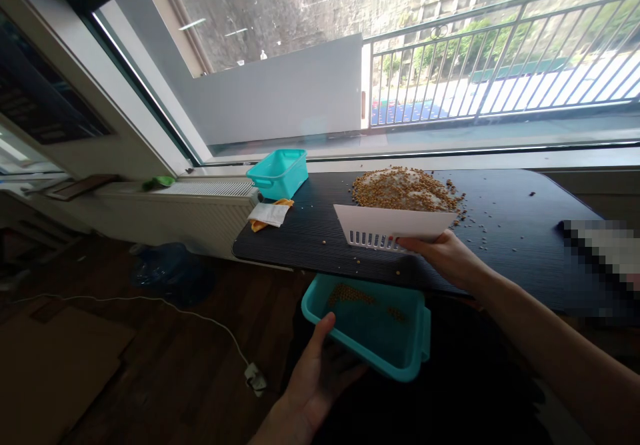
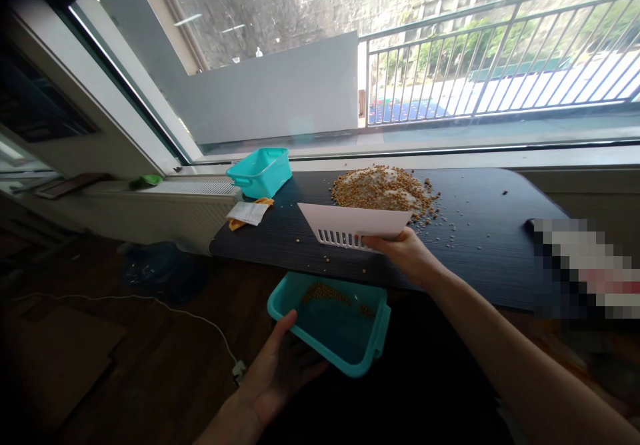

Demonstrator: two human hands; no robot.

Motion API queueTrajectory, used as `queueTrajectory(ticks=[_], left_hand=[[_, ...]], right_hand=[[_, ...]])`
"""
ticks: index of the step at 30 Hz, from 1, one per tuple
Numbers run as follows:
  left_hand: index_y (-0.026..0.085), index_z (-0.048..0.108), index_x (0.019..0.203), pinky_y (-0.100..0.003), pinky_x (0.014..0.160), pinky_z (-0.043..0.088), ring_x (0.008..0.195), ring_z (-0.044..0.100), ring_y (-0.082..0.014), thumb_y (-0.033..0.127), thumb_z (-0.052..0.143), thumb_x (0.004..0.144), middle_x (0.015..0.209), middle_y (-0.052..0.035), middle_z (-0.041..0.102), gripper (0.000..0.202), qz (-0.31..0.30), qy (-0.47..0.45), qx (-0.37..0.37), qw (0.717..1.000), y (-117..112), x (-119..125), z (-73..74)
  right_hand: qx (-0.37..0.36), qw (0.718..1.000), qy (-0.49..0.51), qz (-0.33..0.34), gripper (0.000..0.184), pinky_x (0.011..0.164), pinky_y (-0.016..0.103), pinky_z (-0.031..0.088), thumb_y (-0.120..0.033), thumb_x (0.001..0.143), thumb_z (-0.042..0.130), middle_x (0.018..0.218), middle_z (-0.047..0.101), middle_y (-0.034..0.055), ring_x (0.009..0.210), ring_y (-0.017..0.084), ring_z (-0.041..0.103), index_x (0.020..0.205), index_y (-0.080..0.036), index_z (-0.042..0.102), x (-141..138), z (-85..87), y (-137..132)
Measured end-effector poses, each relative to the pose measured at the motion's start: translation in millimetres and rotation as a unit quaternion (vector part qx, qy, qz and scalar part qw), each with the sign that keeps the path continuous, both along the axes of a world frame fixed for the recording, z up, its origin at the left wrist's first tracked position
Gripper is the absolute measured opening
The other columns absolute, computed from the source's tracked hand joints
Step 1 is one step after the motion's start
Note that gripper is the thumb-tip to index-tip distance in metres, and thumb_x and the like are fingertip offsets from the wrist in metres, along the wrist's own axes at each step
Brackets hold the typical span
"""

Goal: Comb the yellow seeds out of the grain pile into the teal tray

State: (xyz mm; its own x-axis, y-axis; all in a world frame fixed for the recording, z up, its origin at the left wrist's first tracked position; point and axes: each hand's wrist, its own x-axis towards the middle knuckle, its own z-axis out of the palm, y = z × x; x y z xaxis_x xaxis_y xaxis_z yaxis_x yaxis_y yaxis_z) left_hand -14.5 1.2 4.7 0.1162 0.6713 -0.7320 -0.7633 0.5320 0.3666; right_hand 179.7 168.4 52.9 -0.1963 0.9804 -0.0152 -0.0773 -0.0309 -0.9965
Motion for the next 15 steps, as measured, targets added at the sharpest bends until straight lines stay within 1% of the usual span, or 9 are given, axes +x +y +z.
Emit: queueTrajectory(ticks=[4, 7, 8, 9, 11, 13, 15], left_hand=[[0.014, 0.047, 0.125, -0.042, 0.089, 0.048, 0.104, 0.060, -0.0301, 0.047, 0.057, 0.078, 0.118, -0.0162, 0.061, 0.058, 0.006, 0.001, -0.014, 1.000, 0.2, 9.5, 0.3], [0.015, 0.045, 0.127, -0.042, 0.090, 0.047, 0.107, 0.059, -0.0310, 0.046, 0.056, 0.079, 0.120, -0.0159, 0.060, 0.058, 0.005, -0.002, -0.002, 1.000, 0.1, 10.9, -0.2], [0.015, 0.045, 0.127, -0.043, 0.091, 0.047, 0.107, 0.059, -0.0314, 0.046, 0.056, 0.079, 0.120, -0.0161, 0.059, 0.059, 0.005, -0.001, 0.001, 1.000, -0.1, 11.0, -0.5], [0.015, 0.044, 0.127, -0.043, 0.091, 0.047, 0.107, 0.058, -0.0317, 0.047, 0.057, 0.078, 0.120, -0.0162, 0.059, 0.060, 0.007, 0.002, 0.001, 1.000, -0.3, 11.2, -0.9], [0.015, 0.044, 0.127, -0.043, 0.090, 0.047, 0.108, 0.058, -0.0317, 0.047, 0.057, 0.078, 0.120, -0.0164, 0.059, 0.060, 0.013, 0.006, -0.001, 1.000, -0.8, 12.7, -1.7], [0.014, 0.045, 0.126, -0.042, 0.090, 0.047, 0.107, 0.058, -0.0308, 0.046, 0.057, 0.078, 0.121, -0.0161, 0.059, 0.059, 0.017, 0.005, 0.002, 1.000, -1.2, 15.2, -1.8], [0.014, 0.046, 0.125, -0.042, 0.090, 0.047, 0.107, 0.059, -0.0298, 0.046, 0.057, 0.078, 0.121, -0.0159, 0.059, 0.058, 0.016, 0.006, 0.003, 1.000, -1.1, 17.0, -1.0]], right_hand=[[-0.028, 0.999, -0.022, -0.003, 0.038, 0.088, 0.043, 0.049, -0.034, 0.052, 0.082, 0.092, 0.073, 0.0052, 0.092, 0.027, 0.066, 0.086, -0.020, 0.074, -2.9, 1.2, -20.2], [-0.053, 0.998, -0.004, 0.019, 0.036, 0.087, 0.041, 0.050, -0.033, 0.054, 0.081, 0.092, 0.073, 0.0041, 0.091, 0.026, 0.066, 0.087, -0.022, 0.074, -0.4, -0.4, -29.3], [-0.053, 0.998, 0.006, 0.017, 0.034, 0.088, 0.040, 0.049, -0.033, 0.055, 0.081, 0.092, 0.073, 0.0036, 0.091, 0.026, 0.066, 0.086, -0.022, 0.074, 0.9, -1.1, -30.8], [-0.052, 0.998, 0.018, 0.005, 0.031, 0.090, 0.039, 0.049, -0.032, 0.055, 0.081, 0.092, 0.073, 0.0032, 0.092, 0.025, 0.066, 0.084, -0.022, 0.074, 1.8, -2.0, -32.2], [-0.053, 0.997, 0.044, -0.041, 0.026, 0.093, 0.038, 0.047, -0.032, 0.056, 0.081, 0.091, 0.074, 0.0022, 0.095, 0.024, 0.065, 0.079, -0.022, 0.074, 1.1, -3.6, -36.1], [-0.066, 0.993, 0.063, -0.075, 0.025, 0.095, 0.037, 0.045, -0.031, 0.057, 0.080, 0.092, 0.074, 0.0014, 0.097, 0.024, 0.064, 0.079, -0.023, 0.074, -4.4, -4.7, -43.6], [-0.087, 0.991, 0.075, -0.073, 0.029, 0.095, 0.038, 0.045, -0.030, 0.057, 0.080, 0.094, 0.073, 0.0016, 0.097, 0.024, 0.065, 0.084, -0.023, 0.074, -13.5, -4.3, -53.0]])
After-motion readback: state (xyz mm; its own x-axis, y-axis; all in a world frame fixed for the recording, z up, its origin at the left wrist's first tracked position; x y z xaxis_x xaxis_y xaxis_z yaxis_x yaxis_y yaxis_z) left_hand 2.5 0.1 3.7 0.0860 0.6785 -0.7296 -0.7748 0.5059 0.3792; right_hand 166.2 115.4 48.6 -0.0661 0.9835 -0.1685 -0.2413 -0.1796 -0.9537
